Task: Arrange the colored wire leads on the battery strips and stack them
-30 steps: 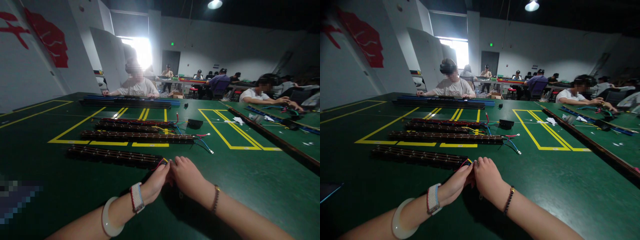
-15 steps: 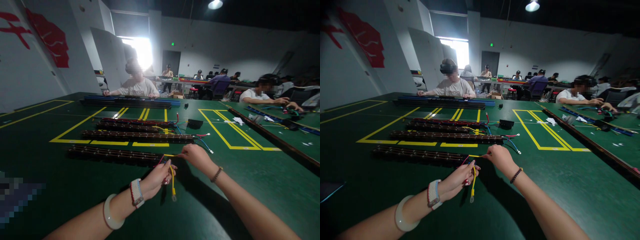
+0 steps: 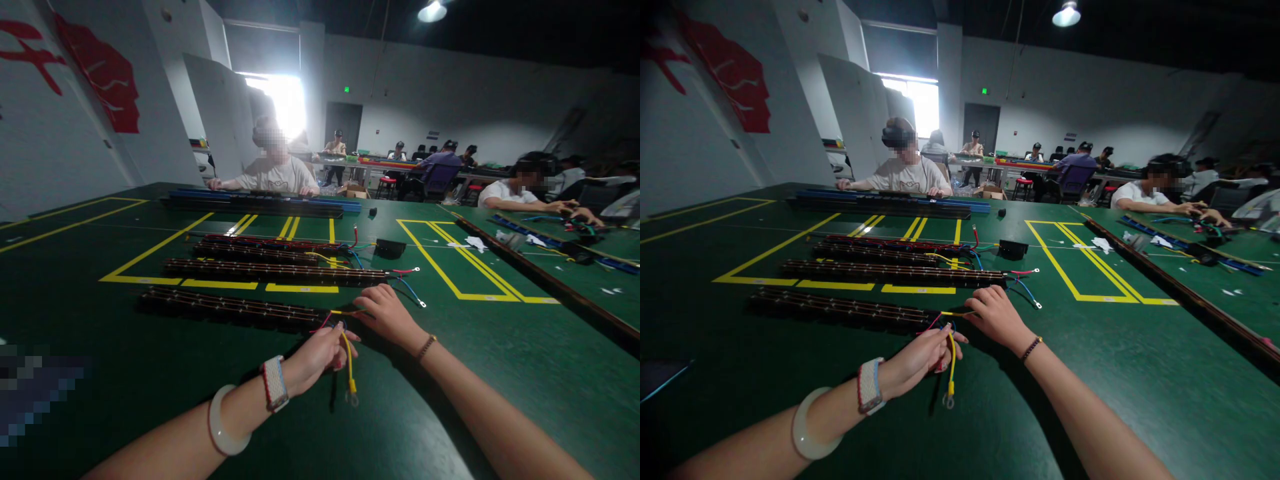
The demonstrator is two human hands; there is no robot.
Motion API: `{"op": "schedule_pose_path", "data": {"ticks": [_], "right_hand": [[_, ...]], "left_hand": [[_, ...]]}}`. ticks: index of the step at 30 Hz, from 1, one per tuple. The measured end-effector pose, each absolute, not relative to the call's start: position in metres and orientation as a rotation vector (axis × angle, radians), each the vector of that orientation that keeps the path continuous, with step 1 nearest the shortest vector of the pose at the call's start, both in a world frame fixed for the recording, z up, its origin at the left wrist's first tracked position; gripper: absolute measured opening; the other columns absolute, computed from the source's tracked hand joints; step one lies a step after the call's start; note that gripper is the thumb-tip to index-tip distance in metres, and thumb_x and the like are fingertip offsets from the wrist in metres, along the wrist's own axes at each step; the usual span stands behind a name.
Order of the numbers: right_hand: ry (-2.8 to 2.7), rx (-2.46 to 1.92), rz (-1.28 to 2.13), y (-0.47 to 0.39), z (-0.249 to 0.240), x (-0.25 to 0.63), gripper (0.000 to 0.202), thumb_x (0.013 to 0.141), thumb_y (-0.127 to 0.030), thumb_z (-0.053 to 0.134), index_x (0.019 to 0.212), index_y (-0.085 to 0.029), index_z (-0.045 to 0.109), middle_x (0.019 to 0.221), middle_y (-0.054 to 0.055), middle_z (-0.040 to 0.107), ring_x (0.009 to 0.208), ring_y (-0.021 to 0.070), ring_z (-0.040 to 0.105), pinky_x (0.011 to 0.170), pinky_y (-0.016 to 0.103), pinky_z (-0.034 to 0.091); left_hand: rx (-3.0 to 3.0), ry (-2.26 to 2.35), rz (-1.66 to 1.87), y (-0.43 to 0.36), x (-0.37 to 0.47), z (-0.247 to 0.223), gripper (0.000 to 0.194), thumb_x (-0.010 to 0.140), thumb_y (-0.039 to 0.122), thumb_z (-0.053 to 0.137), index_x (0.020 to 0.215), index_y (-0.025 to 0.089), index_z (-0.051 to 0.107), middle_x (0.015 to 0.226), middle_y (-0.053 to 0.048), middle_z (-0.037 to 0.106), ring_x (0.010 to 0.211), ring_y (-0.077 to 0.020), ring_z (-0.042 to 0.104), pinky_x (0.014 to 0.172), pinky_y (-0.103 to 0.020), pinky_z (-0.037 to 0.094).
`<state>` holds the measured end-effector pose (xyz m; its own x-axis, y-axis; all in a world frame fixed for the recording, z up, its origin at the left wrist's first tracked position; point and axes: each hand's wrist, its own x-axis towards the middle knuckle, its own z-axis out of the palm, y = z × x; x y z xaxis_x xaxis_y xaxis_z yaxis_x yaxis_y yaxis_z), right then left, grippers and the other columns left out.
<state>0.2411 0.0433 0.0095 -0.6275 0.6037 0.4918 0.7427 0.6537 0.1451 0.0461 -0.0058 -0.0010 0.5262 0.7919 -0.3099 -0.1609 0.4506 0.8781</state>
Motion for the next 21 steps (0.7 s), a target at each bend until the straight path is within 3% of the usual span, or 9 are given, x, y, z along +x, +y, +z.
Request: {"op": "schedule_pose_path", "data": {"ticks": [4, 9, 16, 21], "right_hand": [[-2.623, -0.603, -0.597, 0.032, 0.012, 0.242, 0.019, 0.092, -0.023, 0.045, 0.104, -0.02, 0.06, 0.085, 0.004, 0.061, 0.076, 0.0137, 0.051, 0.082, 0.033, 0.039], [-2.735, -0.332, -0.69, 0.028, 0.012, 0.24, 0.023, 0.092, -0.017, 0.045, 0.111, -0.018, 0.057, 0.096, 0.005, 0.064, 0.084, 0.0138, 0.055, 0.084, 0.032, 0.042], [-2.663, -0.46, -0.41, 0.029, 0.009, 0.242, 0.028, 0.093, -0.02, 0.045, 0.119, -0.018, 0.055, 0.105, 0.007, 0.065, 0.098, 0.0159, 0.056, 0.087, 0.033, 0.046], [-2.416, -0.693, -0.02, 0.034, 0.016, 0.224, 0.025, 0.095, -0.026, 0.041, 0.106, -0.018, 0.062, 0.091, 0.005, 0.065, 0.083, 0.014, 0.057, 0.073, 0.027, 0.048]], "left_hand": [[0.827, 0.767, 0.707, -0.004, 0.047, -0.005, 0.025, 0.093, 0.037, 0.038, 0.089, 0.014, 0.047, 0.067, -0.002, 0.057, 0.048, -0.0069, 0.046, 0.052, -0.022, 0.031], [0.806, 0.764, 0.692, -0.003, 0.048, -0.005, 0.025, 0.092, 0.039, 0.037, 0.087, 0.016, 0.045, 0.065, 0.0, 0.056, 0.047, -0.0083, 0.049, 0.052, -0.023, 0.033], [0.794, 0.689, 0.635, -0.001, 0.042, -0.007, 0.037, 0.089, 0.041, 0.031, 0.082, 0.011, 0.052, 0.058, -0.004, 0.057, 0.051, -0.0128, 0.051, 0.059, -0.027, 0.038], [0.782, 0.636, 0.669, 0.001, 0.044, -0.012, 0.023, 0.084, 0.028, 0.04, 0.087, 0.009, 0.054, 0.074, -0.01, 0.063, 0.058, -0.0121, 0.055, 0.062, -0.027, 0.04]]}}
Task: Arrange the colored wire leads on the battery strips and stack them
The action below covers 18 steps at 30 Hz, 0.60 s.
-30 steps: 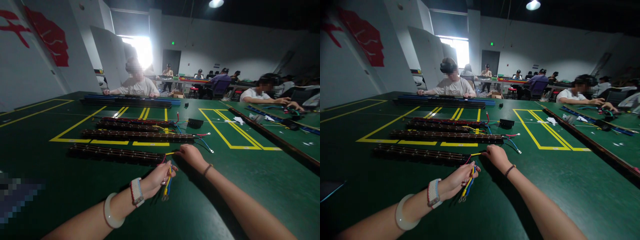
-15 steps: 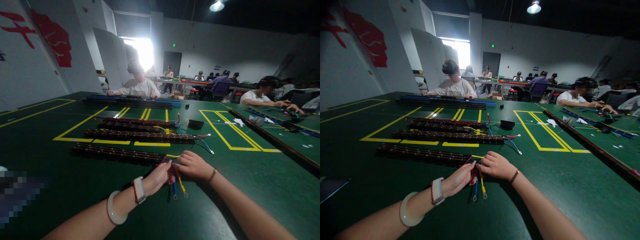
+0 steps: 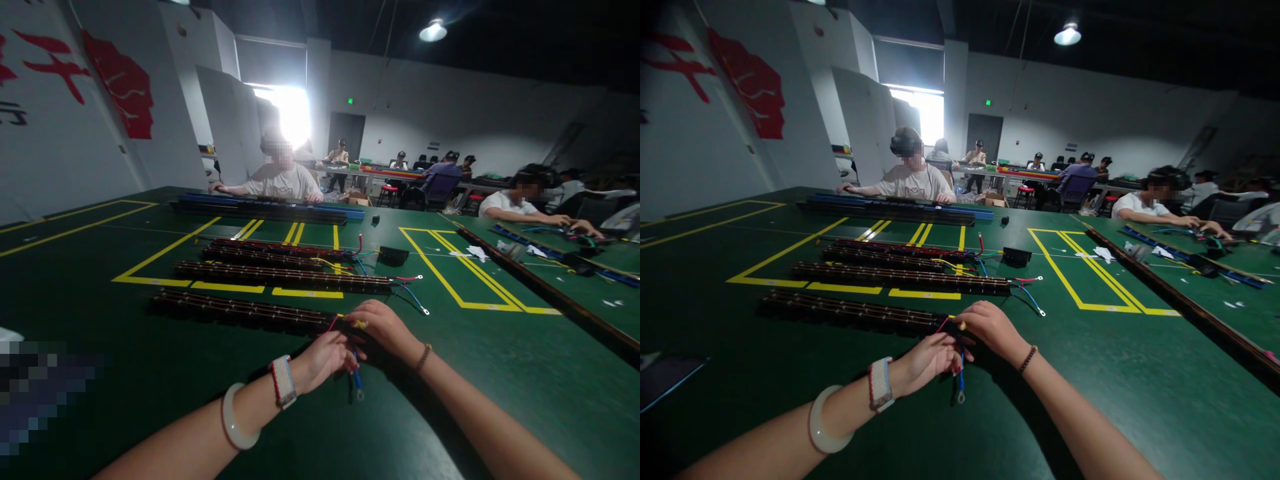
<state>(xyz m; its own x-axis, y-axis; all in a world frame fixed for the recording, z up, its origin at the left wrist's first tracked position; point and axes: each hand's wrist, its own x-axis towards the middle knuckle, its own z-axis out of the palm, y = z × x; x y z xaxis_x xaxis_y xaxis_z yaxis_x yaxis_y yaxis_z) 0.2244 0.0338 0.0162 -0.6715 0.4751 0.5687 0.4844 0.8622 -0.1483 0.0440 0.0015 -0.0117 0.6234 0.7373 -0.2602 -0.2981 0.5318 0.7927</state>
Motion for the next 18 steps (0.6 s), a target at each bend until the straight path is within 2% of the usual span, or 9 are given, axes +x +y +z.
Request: {"op": "schedule_pose_path", "data": {"ticks": [2, 5, 10, 13, 16, 18], "right_hand": [[-2.346, -0.817, 0.061, 0.036, 0.023, 0.206, 0.026, 0.094, -0.031, 0.042, 0.095, -0.018, 0.064, 0.08, 0.004, 0.063, 0.075, 0.0137, 0.055, 0.067, 0.026, 0.046], [-2.358, -0.961, 0.044, 0.041, 0.03, 0.173, 0.026, 0.092, -0.034, 0.047, 0.086, -0.018, 0.066, 0.076, 0.004, 0.061, 0.073, 0.0138, 0.052, 0.066, 0.026, 0.043], [-2.466, -1.028, -0.019, 0.05, 0.026, 0.136, 0.022, 0.09, -0.033, 0.051, 0.084, -0.02, 0.068, 0.078, 0.004, 0.062, 0.076, 0.0146, 0.052, 0.074, 0.027, 0.041], [-2.448, -1.02, 0.092, 0.047, 0.026, 0.137, 0.021, 0.089, -0.035, 0.052, 0.093, -0.02, 0.068, 0.083, 0.004, 0.063, 0.08, 0.0149, 0.053, 0.076, 0.027, 0.042], [-2.349, -1.015, 0.214, 0.04, 0.032, 0.151, 0.031, 0.091, -0.037, 0.049, 0.114, -0.02, 0.061, 0.093, 0.006, 0.062, 0.085, 0.0159, 0.054, 0.077, 0.027, 0.044], [-2.258, -1.034, 0.24, 0.037, 0.033, 0.166, 0.032, 0.093, -0.036, 0.044, 0.118, -0.021, 0.057, 0.096, 0.006, 0.061, 0.087, 0.0164, 0.054, 0.077, 0.029, 0.045]], "left_hand": [[0.824, 0.69, 0.688, 0.001, 0.046, -0.015, 0.016, 0.082, 0.024, 0.047, 0.089, 0.01, 0.052, 0.078, -0.009, 0.064, 0.059, -0.0121, 0.057, 0.062, -0.027, 0.041], [0.943, 0.747, 0.69, -0.003, 0.049, -0.018, 0.013, 0.082, 0.023, 0.048, 0.088, 0.013, 0.054, 0.079, -0.008, 0.064, 0.06, -0.0142, 0.059, 0.062, -0.03, 0.043], [1.075, 0.771, 0.595, -0.007, 0.049, -0.014, 0.026, 0.085, 0.029, 0.042, 0.075, 0.014, 0.061, 0.06, -0.006, 0.06, 0.057, -0.017, 0.058, 0.062, -0.033, 0.045], [1.062, 0.763, 0.578, -0.006, 0.048, -0.011, 0.026, 0.084, 0.028, 0.043, 0.073, 0.013, 0.06, 0.064, -0.007, 0.061, 0.055, -0.0152, 0.057, 0.059, -0.032, 0.044], [1.034, 0.749, 0.605, -0.003, 0.048, -0.01, 0.018, 0.083, 0.03, 0.048, 0.084, 0.014, 0.057, 0.07, -0.004, 0.061, 0.052, -0.0121, 0.055, 0.057, -0.028, 0.043], [0.999, 0.74, 0.627, -0.002, 0.047, -0.01, 0.02, 0.083, 0.032, 0.052, 0.089, 0.014, 0.055, 0.072, -0.003, 0.062, 0.054, -0.011, 0.056, 0.057, -0.027, 0.042]]}}
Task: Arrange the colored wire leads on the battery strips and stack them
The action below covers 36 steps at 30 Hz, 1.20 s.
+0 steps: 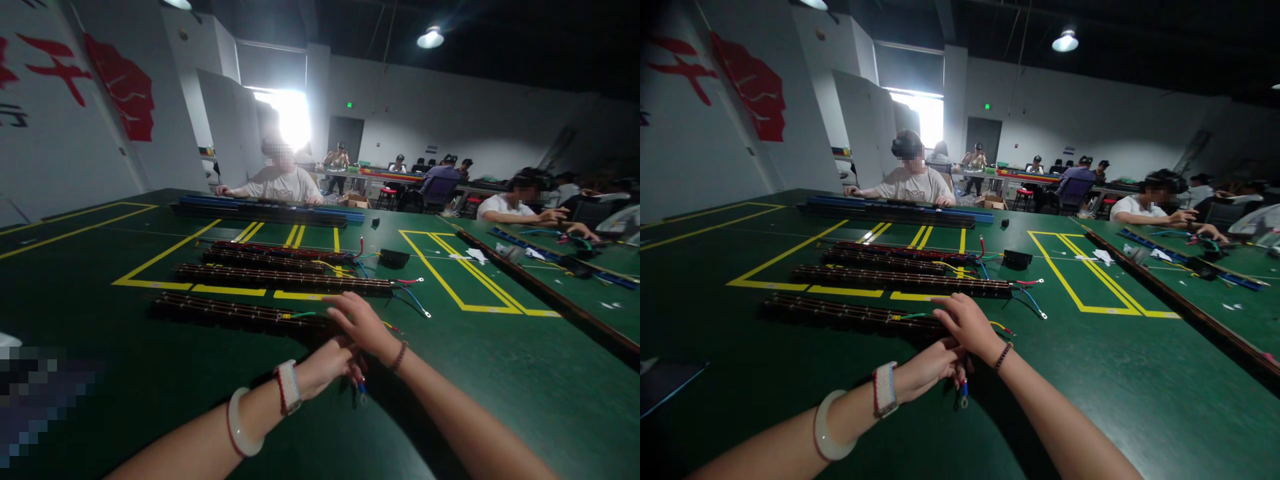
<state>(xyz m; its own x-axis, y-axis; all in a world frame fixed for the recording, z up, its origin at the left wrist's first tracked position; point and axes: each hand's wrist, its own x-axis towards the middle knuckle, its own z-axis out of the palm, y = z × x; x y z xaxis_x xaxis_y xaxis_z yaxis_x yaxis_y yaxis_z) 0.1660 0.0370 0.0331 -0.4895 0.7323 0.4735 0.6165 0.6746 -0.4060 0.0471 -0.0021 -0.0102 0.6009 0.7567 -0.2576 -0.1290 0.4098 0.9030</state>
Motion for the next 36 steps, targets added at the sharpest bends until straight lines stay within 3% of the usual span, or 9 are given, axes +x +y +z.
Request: {"op": "schedule_pose_path", "data": {"ticks": [5, 9, 12, 16, 22, 26, 29, 36], "right_hand": [[-2.215, -1.215, -0.018, 0.036, 0.011, 0.212, 0.024, 0.092, -0.03, 0.047, 0.108, -0.021, 0.062, 0.088, 0.006, 0.062, 0.083, 0.0178, 0.055, 0.075, 0.031, 0.043], [-2.334, -1.312, -0.234, 0.036, -0.008, 0.232, 0.02, 0.09, -0.03, 0.052, 0.104, -0.024, 0.066, 0.088, 0.005, 0.063, 0.082, 0.0182, 0.054, 0.073, 0.031, 0.039], [-2.384, -1.318, -0.26, 0.037, -0.012, 0.235, 0.018, 0.089, -0.028, 0.053, 0.101, -0.026, 0.067, 0.086, 0.004, 0.063, 0.08, 0.0174, 0.052, 0.07, 0.029, 0.038], [-2.421, -1.256, -0.194, 0.041, -0.012, 0.235, 0.019, 0.089, -0.026, 0.053, 0.101, -0.028, 0.068, 0.085, 0.003, 0.061, 0.079, 0.0161, 0.05, 0.07, 0.028, 0.037], [-2.425, -1.213, -0.147, 0.04, -0.013, 0.236, 0.02, 0.09, -0.026, 0.052, 0.102, -0.028, 0.068, 0.086, 0.004, 0.06, 0.081, 0.0157, 0.05, 0.073, 0.029, 0.036], [-2.425, -1.208, -0.154, 0.04, -0.013, 0.236, 0.019, 0.09, -0.027, 0.053, 0.102, -0.028, 0.068, 0.086, 0.004, 0.06, 0.081, 0.0158, 0.049, 0.073, 0.029, 0.036], [-2.425, -1.216, -0.177, 0.04, -0.012, 0.237, 0.019, 0.089, -0.026, 0.054, 0.102, -0.029, 0.068, 0.086, 0.004, 0.06, 0.08, 0.0159, 0.049, 0.072, 0.029, 0.036], [-2.407, -1.224, -0.154, 0.039, -0.013, 0.235, 0.019, 0.09, -0.027, 0.051, 0.1, -0.026, 0.068, 0.085, 0.004, 0.061, 0.08, 0.0165, 0.049, 0.072, 0.029, 0.037]], "left_hand": [[0.921, 0.752, 0.638, -0.001, 0.043, -0.007, 0.027, 0.083, 0.035, 0.057, 0.083, 0.008, 0.056, 0.078, -0.009, 0.063, 0.064, -0.0118, 0.058, 0.067, -0.028, 0.044], [0.994, 0.798, 0.624, -0.003, 0.043, -0.002, 0.031, 0.083, 0.037, 0.055, 0.092, 0.007, 0.056, 0.08, -0.009, 0.063, 0.061, -0.0104, 0.057, 0.062, -0.025, 0.043], [1.127, 0.882, 0.58, -0.001, 0.044, 0.001, 0.037, 0.085, 0.045, 0.049, 0.095, 0.01, 0.054, 0.073, -0.003, 0.06, 0.047, -0.0065, 0.048, 0.049, -0.022, 0.035], [1.418, 1.038, 0.399, 0.007, 0.041, 0.008, 0.041, 0.087, 0.049, 0.039, 0.079, 0.013, 0.055, 0.053, 0.003, 0.052, 0.033, -0.0053, 0.031, 0.041, -0.021, 0.024], [2.074, 1.293, 0.273, 0.008, 0.029, 0.029, 0.04, 0.084, 0.038, 0.047, 0.049, 0.018, 0.053, 0.044, -0.001, 0.049, 0.044, -0.0134, 0.046, 0.058, -0.028, 0.036], [2.382, 1.284, 0.356, 0.004, 0.025, 0.031, 0.029, 0.078, 0.034, 0.056, 0.052, 0.018, 0.054, 0.053, -0.007, 0.056, 0.057, -0.0213, 0.055, 0.066, -0.034, 0.04], [2.403, 1.216, 0.423, 0.006, 0.023, 0.024, 0.035, 0.078, 0.041, 0.055, 0.052, 0.019, 0.053, 0.054, -0.009, 0.055, 0.062, -0.0239, 0.057, 0.07, -0.037, 0.041], [2.325, 1.229, 0.58, 0.003, 0.027, 0.012, 0.038, 0.082, 0.046, 0.051, 0.055, 0.02, 0.053, 0.046, -0.001, 0.039, 0.055, -0.0217, 0.051, 0.07, -0.039, 0.039]]}}
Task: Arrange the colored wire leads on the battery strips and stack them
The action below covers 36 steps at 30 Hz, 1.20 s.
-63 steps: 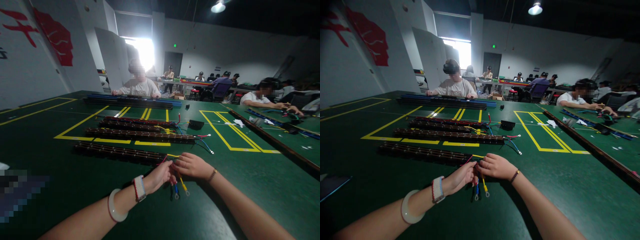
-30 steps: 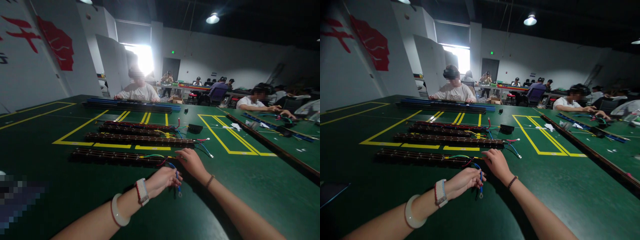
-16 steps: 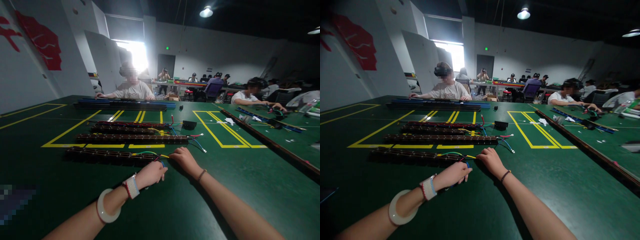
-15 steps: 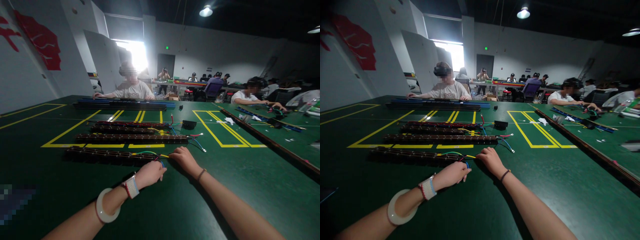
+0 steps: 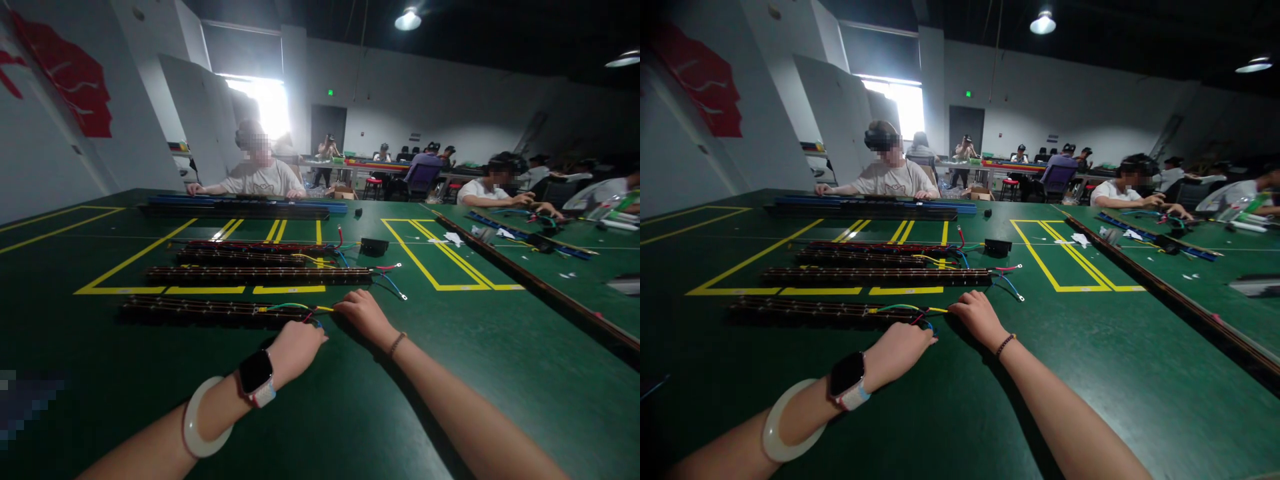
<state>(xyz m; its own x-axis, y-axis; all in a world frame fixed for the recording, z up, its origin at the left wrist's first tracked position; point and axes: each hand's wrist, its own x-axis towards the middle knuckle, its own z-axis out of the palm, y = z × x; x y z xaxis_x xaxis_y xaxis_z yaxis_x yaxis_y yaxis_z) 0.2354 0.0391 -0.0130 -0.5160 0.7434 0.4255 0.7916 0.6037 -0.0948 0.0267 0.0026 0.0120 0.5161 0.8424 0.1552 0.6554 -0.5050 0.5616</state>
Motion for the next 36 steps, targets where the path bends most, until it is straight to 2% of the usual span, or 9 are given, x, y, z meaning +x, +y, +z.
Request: {"op": "schedule_pose_path", "data": {"ticks": [3, 7, 10, 14, 17, 22, 27, 32, 36], "right_hand": [[-2.335, -1.223, -0.069, 0.041, -0.015, 0.236, 0.02, 0.09, -0.029, 0.052, 0.103, -0.024, 0.066, 0.088, 0.005, 0.062, 0.083, 0.0171, 0.051, 0.075, 0.03, 0.039], [-2.213, -1.292, 0.026, 0.042, -0.012, 0.238, 0.021, 0.089, -0.029, 0.053, 0.106, -0.023, 0.064, 0.092, 0.005, 0.063, 0.087, 0.017, 0.052, 0.078, 0.031, 0.039], [-2.172, -1.37, 0.066, 0.034, -0.004, 0.233, 0.026, 0.089, -0.037, 0.052, 0.108, -0.023, 0.062, 0.096, 0.005, 0.062, 0.09, 0.0189, 0.052, 0.081, 0.034, 0.038], [-2.199, -1.424, 0.065, 0.017, 0.001, 0.219, 0.063, 0.072, -0.063, 0.06, 0.119, -0.021, 0.055, 0.112, 0.01, 0.056, 0.105, 0.0259, 0.047, 0.09, 0.041, 0.034], [-2.232, -1.468, 0.067, 0.009, -0.003, 0.212, 0.078, 0.063, -0.067, 0.065, 0.123, -0.018, 0.051, 0.116, 0.013, 0.052, 0.111, 0.0284, 0.043, 0.095, 0.043, 0.03], [-2.231, -1.651, 0.148, 0.012, -0.002, 0.214, 0.06, 0.064, -0.062, 0.068, 0.106, -0.019, 0.06, 0.103, 0.008, 0.056, 0.102, 0.026, 0.047, 0.09, 0.04, 0.032], [-2.26, -1.684, 0.227, 0.016, 0.007, 0.217, 0.04, 0.072, -0.049, 0.066, 0.096, -0.018, 0.063, 0.095, 0.007, 0.059, 0.089, 0.0201, 0.052, 0.077, 0.03, 0.037], [-2.217, -1.61, 0.263, 0.014, 0.007, 0.214, 0.025, 0.074, -0.036, 0.065, 0.088, -0.016, 0.063, 0.089, 0.005, 0.061, 0.083, 0.0171, 0.053, 0.072, 0.026, 0.039], [-2.197, -1.582, 0.3, 0.015, 0.004, 0.212, 0.021, 0.073, -0.031, 0.066, 0.086, -0.015, 0.063, 0.088, 0.005, 0.061, 0.081, 0.0165, 0.054, 0.072, 0.026, 0.04]], "left_hand": [[2.359, 1.271, 0.641, -0.012, 0.035, 0.014, 0.036, 0.085, 0.044, 0.048, 0.061, 0.018, 0.056, 0.047, 0.002, 0.033, 0.05, -0.0194, 0.047, 0.065, -0.036, 0.037], [2.51, 1.139, 0.583, -0.036, 0.045, 0.021, 0.042, 0.089, 0.047, 0.039, 0.069, 0.017, 0.06, 0.052, -0.002, 0.042, 0.049, -0.0179, 0.047, 0.06, -0.033, 0.035], [2.586, 1.049, 0.504, -0.046, 0.048, 0.024, 0.046, 0.091, 0.047, 0.033, 0.07, 0.017, 0.061, 0.055, -0.006, 0.05, 0.05, -0.0182, 0.049, 0.059, -0.032, 0.035], [2.609, 1.051, 0.447, -0.047, 0.048, 0.026, 0.049, 0.091, 0.047, 0.029, 0.072, 0.017, 0.063, 0.06, -0.01, 0.057, 0.052, -0.0207, 0.054, 0.06, -0.034, 0.037], [2.581, 1.11, 0.409, -0.045, 0.048, 0.03, 0.051, 0.091, 0.047, 0.029, 0.074, 0.016, 0.065, 0.064, -0.012, 0.061, 0.058, -0.0234, 0.058, 0.061, -0.036, 0.039], [2.502, 1.303, 0.233, -0.038, 0.044, 0.043, 0.052, 0.091, 0.045, 0.028, 0.077, 0.014, 0.067, 0.069, -0.013, 0.064, 0.064, -0.0249, 0.062, 0.063, -0.036, 0.044], [2.502, 1.712, 0.111, -0.025, 0.033, 0.059, 0.049, 0.091, 0.045, 0.03, 0.093, 0.008, 0.062, 0.078, -0.018, 0.066, 0.072, -0.0317, 0.066, 0.062, -0.039, 0.048], [2.409, 1.893, 0.067, -0.019, 0.027, 0.066, 0.052, 0.091, 0.044, 0.033, 0.114, 0.001, 0.052, 0.08, -0.021, 0.066, 0.072, -0.0323, 0.066, 0.059, -0.037, 0.048], [2.41, 1.871, 0.09, -0.018, 0.029, 0.062, 0.063, 0.092, 0.043, 0.03, 0.137, -0.002, 0.031, 0.08, -0.021, 0.067, 0.072, -0.0325, 0.066, 0.059, -0.037, 0.048]]}}
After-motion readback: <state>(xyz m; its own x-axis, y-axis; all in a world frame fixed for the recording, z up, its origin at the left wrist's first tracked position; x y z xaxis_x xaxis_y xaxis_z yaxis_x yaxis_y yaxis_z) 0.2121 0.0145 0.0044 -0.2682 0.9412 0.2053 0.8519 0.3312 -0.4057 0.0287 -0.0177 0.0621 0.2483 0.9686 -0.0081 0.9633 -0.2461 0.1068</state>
